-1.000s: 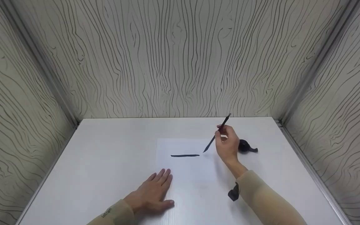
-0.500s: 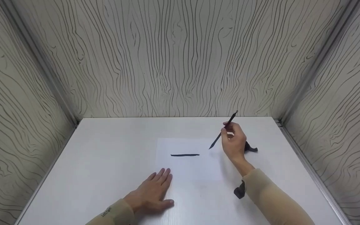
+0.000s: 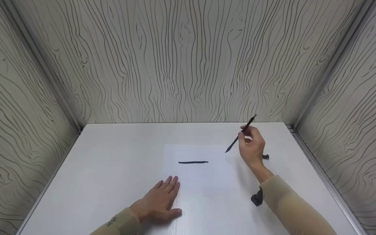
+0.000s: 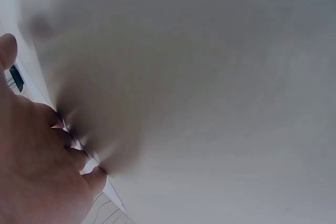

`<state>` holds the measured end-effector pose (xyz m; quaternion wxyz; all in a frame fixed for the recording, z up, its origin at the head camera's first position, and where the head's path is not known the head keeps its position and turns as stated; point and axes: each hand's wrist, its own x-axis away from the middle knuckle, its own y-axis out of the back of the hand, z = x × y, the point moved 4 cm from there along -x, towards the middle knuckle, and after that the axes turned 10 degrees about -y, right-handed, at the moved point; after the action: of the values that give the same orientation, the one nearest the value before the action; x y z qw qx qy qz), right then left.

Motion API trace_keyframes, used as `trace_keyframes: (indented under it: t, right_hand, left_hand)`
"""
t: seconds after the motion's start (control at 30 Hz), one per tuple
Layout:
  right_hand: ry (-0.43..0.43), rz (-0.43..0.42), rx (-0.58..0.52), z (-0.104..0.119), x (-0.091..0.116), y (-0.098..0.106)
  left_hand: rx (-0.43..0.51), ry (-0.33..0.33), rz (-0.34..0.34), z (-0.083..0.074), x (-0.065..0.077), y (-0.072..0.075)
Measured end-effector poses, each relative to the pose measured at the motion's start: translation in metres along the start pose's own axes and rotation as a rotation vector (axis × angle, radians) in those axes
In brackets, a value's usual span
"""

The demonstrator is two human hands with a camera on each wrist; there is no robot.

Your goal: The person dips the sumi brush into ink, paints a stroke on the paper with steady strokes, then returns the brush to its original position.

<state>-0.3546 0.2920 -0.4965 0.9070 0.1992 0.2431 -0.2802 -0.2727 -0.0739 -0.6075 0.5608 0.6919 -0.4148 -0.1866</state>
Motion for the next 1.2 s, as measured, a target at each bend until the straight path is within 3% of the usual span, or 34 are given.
trace_keyframes:
  t: [0.6, 0.93, 1.07, 1.2]
  right_hand:
    - [0.056, -0.067, 0.049, -0.009, -0.014, 0.033]
    - [0.047, -0.043, 0.040, -0.018, -0.019, 0.049]
    - [0.095, -0.037, 0.036, -0.024, -0.019, 0.056]
    - [0.206, -0.032, 0.072, -0.026, -0.016, 0.062]
  left_hand:
    - [-0.019, 0.002, -0.003, 0.001, -0.002, 0.001]
    - [-0.027, -0.027, -0.016, 0.001, -0.001, -0.001]
    - [-0.030, -0.031, -0.015, 0.001, 0.000, -0.001]
    - [-0.043, -0.030, -0.007, 0.002, 0.000, -0.001]
